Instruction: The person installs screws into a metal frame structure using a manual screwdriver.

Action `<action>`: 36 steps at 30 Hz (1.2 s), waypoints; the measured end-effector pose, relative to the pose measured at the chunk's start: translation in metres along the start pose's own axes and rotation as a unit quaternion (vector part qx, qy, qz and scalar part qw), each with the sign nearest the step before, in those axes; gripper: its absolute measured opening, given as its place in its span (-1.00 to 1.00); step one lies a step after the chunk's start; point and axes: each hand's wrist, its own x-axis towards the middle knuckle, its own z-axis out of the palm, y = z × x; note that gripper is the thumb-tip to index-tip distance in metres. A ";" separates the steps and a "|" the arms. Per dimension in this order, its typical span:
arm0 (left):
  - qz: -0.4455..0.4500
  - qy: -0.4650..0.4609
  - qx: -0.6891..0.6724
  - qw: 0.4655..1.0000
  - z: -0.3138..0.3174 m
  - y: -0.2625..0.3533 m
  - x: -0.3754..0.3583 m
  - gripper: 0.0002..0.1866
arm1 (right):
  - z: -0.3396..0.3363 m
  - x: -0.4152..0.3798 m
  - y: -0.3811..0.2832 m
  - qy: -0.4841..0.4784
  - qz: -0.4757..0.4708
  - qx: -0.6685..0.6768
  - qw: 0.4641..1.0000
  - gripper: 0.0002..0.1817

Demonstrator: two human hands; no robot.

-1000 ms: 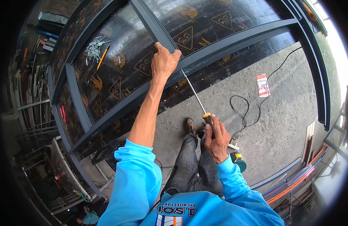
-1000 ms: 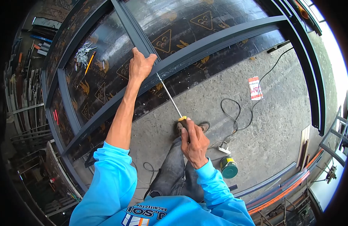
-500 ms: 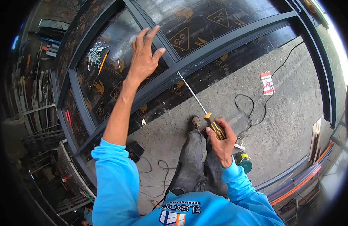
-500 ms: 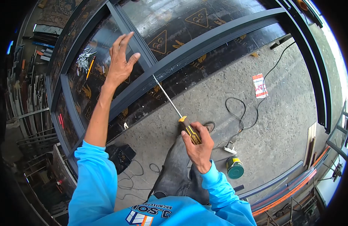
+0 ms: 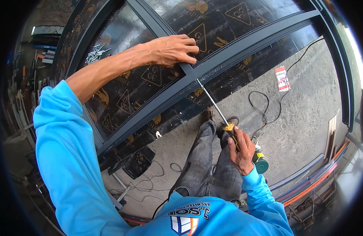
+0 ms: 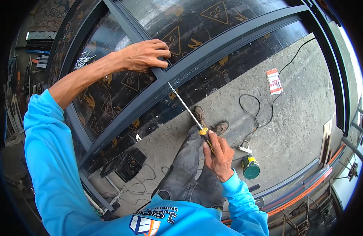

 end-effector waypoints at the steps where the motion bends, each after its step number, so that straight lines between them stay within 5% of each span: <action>1: -0.005 -0.003 -0.019 1.000 -0.001 0.001 0.001 -0.54 | 0.000 0.001 -0.002 0.006 0.008 0.005 1.000 -0.50; 4: 0.007 0.008 -0.007 1.000 0.005 0.002 0.003 -0.53 | 0.006 0.001 -0.001 0.026 -0.008 -0.010 1.000 -0.51; 8: 0.019 0.020 -0.041 0.999 0.009 0.001 0.002 -0.57 | 0.002 0.001 -0.013 -0.026 0.095 0.081 0.992 -0.57; 9: 0.021 0.019 -0.043 0.999 0.011 -0.001 0.002 -0.57 | -0.004 0.000 -0.013 -0.066 0.289 0.345 0.891 -0.62; 10: 0.026 0.031 -0.046 0.998 0.012 -0.002 0.001 -0.57 | -0.011 -0.003 -0.012 -0.097 0.449 0.569 0.682 -0.64; 12: 0.035 0.045 -0.053 0.997 0.013 0.002 0.002 -0.57 | -0.011 0.001 0.003 -0.141 0.509 0.721 0.450 -0.57; 13: 0.031 0.033 -0.052 0.998 0.012 0.002 0.002 -0.58 | -0.009 0.001 0.004 -0.147 0.511 0.740 0.412 -0.50; 14: 0.027 0.020 -0.049 0.998 0.010 0.001 0.002 -0.58 | -0.012 0.002 0.003 -0.144 0.508 0.741 0.416 -0.50; 17: 0.033 0.015 -0.060 0.998 0.005 0.000 0.002 -0.59 | -0.017 0.009 -0.024 -0.063 0.468 0.482 0.738 -0.47; 18: 0.034 0.013 -0.073 0.997 0.003 0.000 0.003 -0.58 | -0.003 0.007 -0.025 0.010 0.294 0.307 0.905 -0.47; 20: 0.039 0.013 -0.072 0.997 0.000 0.000 0.004 -0.55 | -0.006 0.005 -0.026 0.040 0.107 0.006 0.993 -0.59; 21: 0.032 0.013 -0.067 0.997 0.000 0.002 0.004 -0.53 | -0.008 0.008 -0.026 0.040 0.109 0.006 0.993 -0.59; 23: 0.024 0.011 -0.064 0.998 0.001 0.002 0.004 -0.52 | -0.012 0.013 -0.024 -0.031 0.303 0.273 0.912 -0.64; 26: 0.020 0.023 -0.077 0.997 0.005 0.004 0.002 -0.53 | -0.018 0.018 -0.012 -0.131 0.525 0.602 0.587 -0.61; 27: 0.017 0.019 -0.080 0.996 0.004 0.006 0.001 -0.53 | -0.014 0.017 0.000 -0.169 0.540 0.649 0.509 -0.48; 28: 0.013 0.018 -0.077 0.997 0.003 0.004 0.003 -0.54 | -0.010 0.015 0.004 -0.175 0.530 0.670 0.489 -0.49; 30: 0.005 0.034 -0.094 0.995 0.003 0.007 0.003 -0.58 | -0.014 0.014 -0.002 -0.140 0.502 0.638 0.567 -0.57; 31: 0.004 0.039 -0.099 0.994 0.004 0.009 0.002 -0.58 | -0.010 0.008 -0.011 -0.140 0.506 0.638 0.563 -0.57; 32: 0.003 0.047 -0.095 0.994 0.003 0.006 0.003 -0.58 | -0.003 0.006 -0.015 -0.105 0.395 0.462 0.787 -0.59; 33: 0.005 0.048 -0.094 0.994 0.003 0.005 0.004 -0.58 | 0.001 0.005 -0.017 -0.058 0.251 0.242 0.935 -0.59; 36: -0.003 0.049 -0.096 0.994 0.002 0.006 0.003 -0.58 | -0.001 0.008 -0.019 -0.082 0.312 0.292 0.900 -0.61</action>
